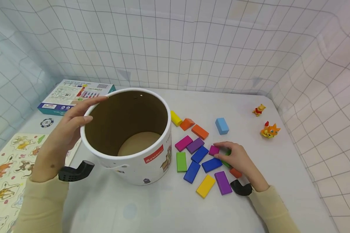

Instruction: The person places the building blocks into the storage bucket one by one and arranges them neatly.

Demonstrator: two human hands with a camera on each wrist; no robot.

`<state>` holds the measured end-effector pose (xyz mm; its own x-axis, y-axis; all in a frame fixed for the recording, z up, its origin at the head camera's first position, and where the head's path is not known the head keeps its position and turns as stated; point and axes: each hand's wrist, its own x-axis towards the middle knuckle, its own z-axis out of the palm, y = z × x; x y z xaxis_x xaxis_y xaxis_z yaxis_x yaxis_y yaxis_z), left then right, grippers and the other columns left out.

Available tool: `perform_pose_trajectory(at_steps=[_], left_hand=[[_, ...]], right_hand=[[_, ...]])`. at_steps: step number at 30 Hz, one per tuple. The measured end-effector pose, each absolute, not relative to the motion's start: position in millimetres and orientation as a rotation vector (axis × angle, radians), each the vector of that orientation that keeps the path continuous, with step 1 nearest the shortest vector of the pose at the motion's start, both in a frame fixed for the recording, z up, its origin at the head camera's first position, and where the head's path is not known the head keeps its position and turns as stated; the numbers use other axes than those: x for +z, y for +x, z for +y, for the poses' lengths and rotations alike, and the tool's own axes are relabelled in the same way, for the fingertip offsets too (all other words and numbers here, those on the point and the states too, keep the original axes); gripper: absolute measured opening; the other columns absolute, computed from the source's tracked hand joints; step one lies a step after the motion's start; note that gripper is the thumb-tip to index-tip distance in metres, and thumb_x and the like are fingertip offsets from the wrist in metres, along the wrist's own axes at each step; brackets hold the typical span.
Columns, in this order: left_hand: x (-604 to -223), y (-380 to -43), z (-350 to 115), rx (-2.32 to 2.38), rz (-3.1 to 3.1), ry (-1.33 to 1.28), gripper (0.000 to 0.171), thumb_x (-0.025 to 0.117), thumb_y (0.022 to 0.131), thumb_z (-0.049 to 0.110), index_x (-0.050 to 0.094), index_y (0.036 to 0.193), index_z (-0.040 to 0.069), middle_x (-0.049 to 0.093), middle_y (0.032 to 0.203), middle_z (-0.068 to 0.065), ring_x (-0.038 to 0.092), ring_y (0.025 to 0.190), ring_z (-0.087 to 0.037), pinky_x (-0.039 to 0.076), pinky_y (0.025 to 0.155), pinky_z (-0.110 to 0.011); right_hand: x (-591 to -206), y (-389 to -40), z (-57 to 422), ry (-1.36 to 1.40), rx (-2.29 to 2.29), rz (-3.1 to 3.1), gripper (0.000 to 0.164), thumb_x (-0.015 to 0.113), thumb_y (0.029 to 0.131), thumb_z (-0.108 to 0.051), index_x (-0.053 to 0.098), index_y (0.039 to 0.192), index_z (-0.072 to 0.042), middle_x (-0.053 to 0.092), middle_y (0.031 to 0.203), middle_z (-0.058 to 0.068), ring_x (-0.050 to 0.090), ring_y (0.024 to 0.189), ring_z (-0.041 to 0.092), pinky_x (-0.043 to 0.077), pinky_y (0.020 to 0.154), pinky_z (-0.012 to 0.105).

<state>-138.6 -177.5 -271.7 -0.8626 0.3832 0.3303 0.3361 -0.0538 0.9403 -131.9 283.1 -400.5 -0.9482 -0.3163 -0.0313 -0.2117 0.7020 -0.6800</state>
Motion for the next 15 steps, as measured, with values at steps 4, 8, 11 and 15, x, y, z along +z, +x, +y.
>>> perform_pose_trajectory(at_steps=[4,8,11,15], left_hand=[[-272.7,-138.4,-177.2,2.104,2.126,0.834,0.047,0.038,0.085,0.002,0.044,0.131,0.009,0.04,0.134,-0.008,0.032,0.122,-0.025,0.03,0.094,-0.037],[-272.8,-138.3,-177.1,2.108,2.124,0.828,0.047,0.038,0.085,0.003,0.043,0.131,0.009,0.039,0.135,-0.008,0.032,0.122,-0.026,0.031,0.094,-0.036],[-273.1,-138.7,-177.3,2.105,2.13,0.82,0.046,0.039,0.085,0.004,0.043,0.131,0.009,0.039,0.135,-0.008,0.032,0.123,-0.026,0.031,0.094,-0.037],[-273.3,-139.2,-177.4,2.095,2.136,0.813,0.046,0.041,0.086,0.005,0.043,0.132,0.01,0.038,0.136,-0.007,0.029,0.125,-0.025,0.027,0.096,-0.044]], right_hand=[[-401.9,-132.3,282.9,-0.419,-1.075,2.78,0.036,0.063,0.081,-0.031,0.061,0.113,-0.014,0.06,0.111,0.006,0.048,0.107,0.025,0.041,0.087,0.048],[-400.4,-131.4,281.1,-0.438,-1.037,2.801,0.038,0.064,0.08,-0.032,0.061,0.113,-0.013,0.06,0.11,0.006,0.048,0.106,0.026,0.04,0.087,0.049],[-398.4,-130.5,278.5,-0.448,-0.995,2.817,0.039,0.065,0.079,-0.032,0.061,0.113,-0.012,0.059,0.109,0.007,0.049,0.104,0.026,0.041,0.086,0.049],[-396.5,-130.0,275.8,-0.417,-0.939,2.849,0.039,0.065,0.08,-0.032,0.061,0.112,-0.009,0.059,0.106,0.008,0.05,0.1,0.027,0.043,0.083,0.047]])
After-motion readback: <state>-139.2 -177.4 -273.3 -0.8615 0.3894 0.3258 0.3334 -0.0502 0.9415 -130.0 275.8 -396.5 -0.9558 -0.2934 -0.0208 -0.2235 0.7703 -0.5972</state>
